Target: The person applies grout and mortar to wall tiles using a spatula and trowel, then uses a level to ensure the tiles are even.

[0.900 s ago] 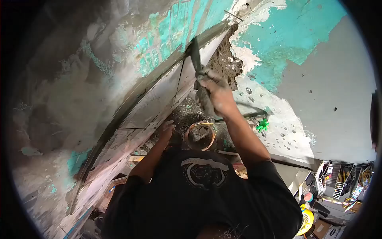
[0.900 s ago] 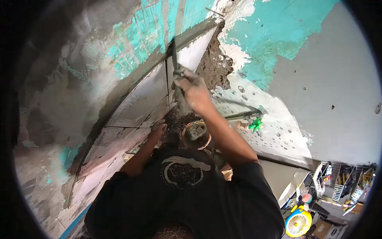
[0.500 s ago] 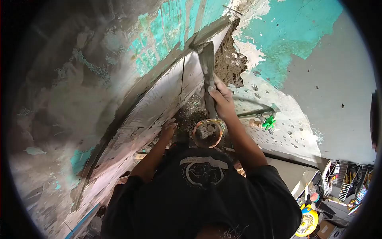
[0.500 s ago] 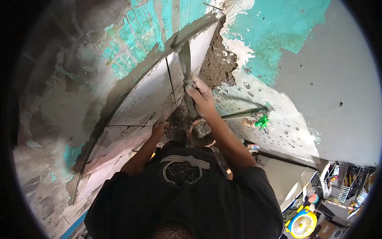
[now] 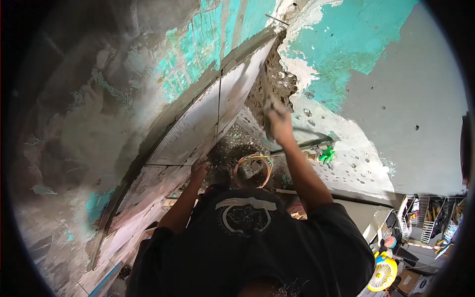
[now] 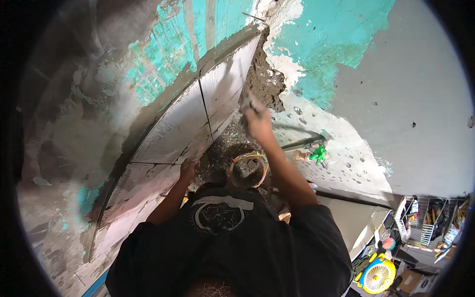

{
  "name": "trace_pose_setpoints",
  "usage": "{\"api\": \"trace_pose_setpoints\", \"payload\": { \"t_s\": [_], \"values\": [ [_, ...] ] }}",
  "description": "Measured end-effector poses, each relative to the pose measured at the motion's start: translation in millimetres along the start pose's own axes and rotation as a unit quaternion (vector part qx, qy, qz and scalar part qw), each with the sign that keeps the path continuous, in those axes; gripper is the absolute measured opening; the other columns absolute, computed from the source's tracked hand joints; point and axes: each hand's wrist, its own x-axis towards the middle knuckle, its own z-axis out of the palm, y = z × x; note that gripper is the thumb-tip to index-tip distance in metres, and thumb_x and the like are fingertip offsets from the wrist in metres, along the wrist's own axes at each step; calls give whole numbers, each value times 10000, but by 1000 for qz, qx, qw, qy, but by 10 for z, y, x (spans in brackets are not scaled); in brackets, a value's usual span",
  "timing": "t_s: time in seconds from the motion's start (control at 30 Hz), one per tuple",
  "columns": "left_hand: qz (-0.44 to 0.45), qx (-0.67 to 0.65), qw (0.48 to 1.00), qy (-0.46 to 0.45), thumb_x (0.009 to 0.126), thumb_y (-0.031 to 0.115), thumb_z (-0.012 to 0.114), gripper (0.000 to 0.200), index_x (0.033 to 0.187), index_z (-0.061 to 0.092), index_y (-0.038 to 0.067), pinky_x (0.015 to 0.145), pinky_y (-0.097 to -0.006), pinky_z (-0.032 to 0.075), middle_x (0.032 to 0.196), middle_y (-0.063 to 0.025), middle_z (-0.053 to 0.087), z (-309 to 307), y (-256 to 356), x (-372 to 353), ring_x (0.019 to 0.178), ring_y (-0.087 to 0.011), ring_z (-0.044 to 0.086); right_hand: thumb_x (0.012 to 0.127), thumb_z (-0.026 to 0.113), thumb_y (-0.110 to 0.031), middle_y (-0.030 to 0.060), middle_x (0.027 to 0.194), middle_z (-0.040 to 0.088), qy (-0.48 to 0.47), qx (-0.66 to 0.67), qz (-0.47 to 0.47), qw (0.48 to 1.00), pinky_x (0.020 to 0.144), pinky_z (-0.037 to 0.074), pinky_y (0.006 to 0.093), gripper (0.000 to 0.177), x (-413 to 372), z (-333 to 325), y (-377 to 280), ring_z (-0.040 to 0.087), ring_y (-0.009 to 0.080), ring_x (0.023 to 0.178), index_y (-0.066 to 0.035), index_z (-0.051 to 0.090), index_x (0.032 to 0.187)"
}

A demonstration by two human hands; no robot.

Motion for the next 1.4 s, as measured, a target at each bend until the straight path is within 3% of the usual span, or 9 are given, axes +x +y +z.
{"api": "trace_pose_setpoints", "payload": {
  "t_s": [0.2, 0.37, 0.77, 0.9, 1.03, 1.13, 1.27, 1.3, 1.4],
  "values": [
    [2, -13, 1000, -23, 813, 128, 527, 267, 1071, 522, 61, 566, -212, 405, 885, -23, 604, 145, 62, -6, 731, -78, 554, 865, 449, -174, 66, 775, 548, 33, 46, 48, 997, 422, 450, 257, 414, 745, -222, -799, 528, 144, 494, -61, 419, 1262],
    [5, 7, 1000, -24, 816, 135, 530, 286, 1092, 517, 60, 569, -211, 404, 877, -14, 595, 225, 160, -17, 740, -72, 548, 875, 433, -143, 103, 702, 552, -61, 46, 53, 996, 415, 441, 268, 343, 1102, -268, -735, 545, 165, 521, 16, 453, 1178],
    [-19, 12, 999, -41, 803, 95, 526, 359, 1145, 488, -8, 555, -215, 386, 780, -13, 555, 215, 181, -43, 635, -77, 484, 832, 508, -138, 102, 778, 554, -196, 268, 148, 932, 446, 449, 243, 402, -135, 394, -827, 528, 157, 518, 21, 428, 1192],
    [11, 19, 999, -48, 794, 95, 533, 346, 1120, 497, -14, 577, -218, 387, 767, -13, 545, 277, 253, 36, 652, -79, 481, 847, 512, -173, 80, 798, 551, -242, 315, 153, 905, 537, 479, 262, 434, -299, 229, -684, 552, 135, 667, -2, 413, 1234],
    [50, 16, 998, -40, 806, 116, 530, 271, 1063, 531, 33, 570, -208, 393, 761, -2, 563, 219, 228, 26, 662, -74, 512, 874, 479, -149, 83, 833, 542, -171, 259, -11, 951, 577, 458, 257, 403, -163, 272, -224, 535, 143, 654, -7, 409, 1245],
    [30, 53, 997, -38, 814, 120, 525, 255, 1059, 540, 50, 562, -201, 394, 772, -4, 581, 110, 171, -25, 673, -73, 532, 862, 506, -125, 77, 850, 549, -117, 10, -178, 977, 598, 460, 273, 407, 112, 322, 70, 552, 153, 680, -13, 422, 1244],
    [24, 71, 997, -16, 815, 119, 526, 288, 1094, 534, 47, 566, -196, 390, 787, -16, 584, 54, 137, -156, 675, -78, 529, 809, 555, -81, 110, 919, 583, -30, -340, -321, 883, 641, 472, 295, 443, 262, 329, 317, 591, 228, 723, -44, 446, 1237],
    [20, 56, 998, -12, 802, 119, 544, 295, 1086, 538, 40, 560, -207, 394, 780, -18, 580, 22, 126, -166, 651, -81, 518, 776, 559, -54, 133, 895, 573, -23, -350, -295, 889, 622, 475, 317, 479, 195, 297, 324, 573, 292, 731, -66, 447, 1241],
    [20, 28, 999, 7, 777, 117, 579, 314, 1075, 545, 27, 547, -229, 401, 759, -21, 569, -74, 27, -142, 606, -87, 495, 793, 550, -71, 108, 846, 585, -7, -326, -317, 891, 575, 474, 317, 443, 22, 94, 483, 582, 235, 649, -61, 466, 1228]
  ]
}}
